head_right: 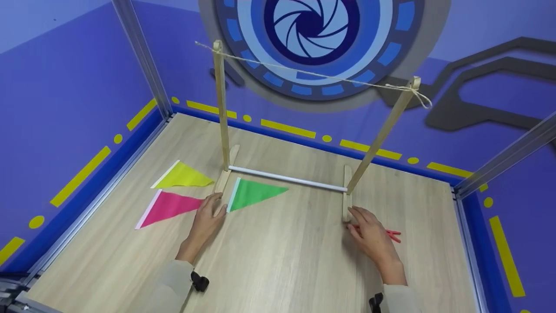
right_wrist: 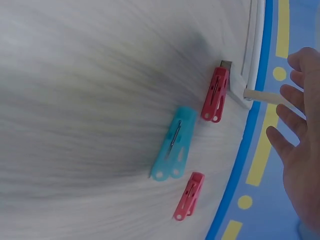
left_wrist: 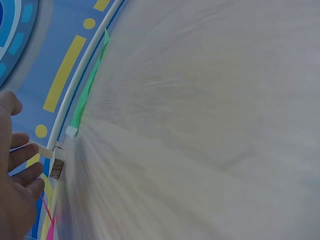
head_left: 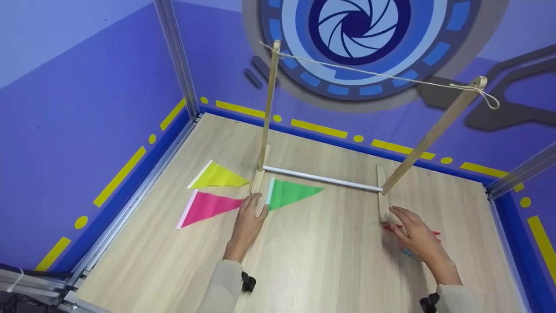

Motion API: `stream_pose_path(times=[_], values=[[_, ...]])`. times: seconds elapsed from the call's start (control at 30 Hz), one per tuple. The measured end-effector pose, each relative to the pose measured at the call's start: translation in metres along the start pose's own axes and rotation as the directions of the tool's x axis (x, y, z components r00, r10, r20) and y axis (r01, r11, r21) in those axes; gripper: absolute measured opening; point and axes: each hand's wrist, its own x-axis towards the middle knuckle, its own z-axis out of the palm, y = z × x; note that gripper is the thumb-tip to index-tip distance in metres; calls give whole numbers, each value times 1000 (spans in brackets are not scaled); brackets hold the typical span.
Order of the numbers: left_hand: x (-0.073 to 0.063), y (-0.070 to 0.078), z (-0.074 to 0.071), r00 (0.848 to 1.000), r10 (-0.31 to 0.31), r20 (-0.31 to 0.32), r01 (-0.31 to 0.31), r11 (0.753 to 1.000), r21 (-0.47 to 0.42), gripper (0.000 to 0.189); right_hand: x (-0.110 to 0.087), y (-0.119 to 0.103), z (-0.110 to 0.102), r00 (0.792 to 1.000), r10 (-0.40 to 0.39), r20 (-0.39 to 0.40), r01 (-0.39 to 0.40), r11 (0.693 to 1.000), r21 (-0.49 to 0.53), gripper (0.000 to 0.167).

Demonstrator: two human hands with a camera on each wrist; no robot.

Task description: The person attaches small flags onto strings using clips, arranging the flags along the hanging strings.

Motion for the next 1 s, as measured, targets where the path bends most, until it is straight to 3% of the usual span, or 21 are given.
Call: stream_pose_path(times=[0.23,0.57,0.73,1.0], values=[[6,-7,6,1000,-19,-5,19,1000,-22,41,-6,12,-3,999,36,15,-37,999,31,52],[5,-14,17,1000,-15,-8,15,1000,23,49,-15,29,-1,988,126,93,-130,991,40,52],[1,-16,20,998,-25,-53,29,996,78,44,-19,34,3,988,112,105,-119,991,54,51],[-2,-15,23,997,-45,-67,54,990,130,31,-24,37,6,981,139,135,-150,986,74,51]])
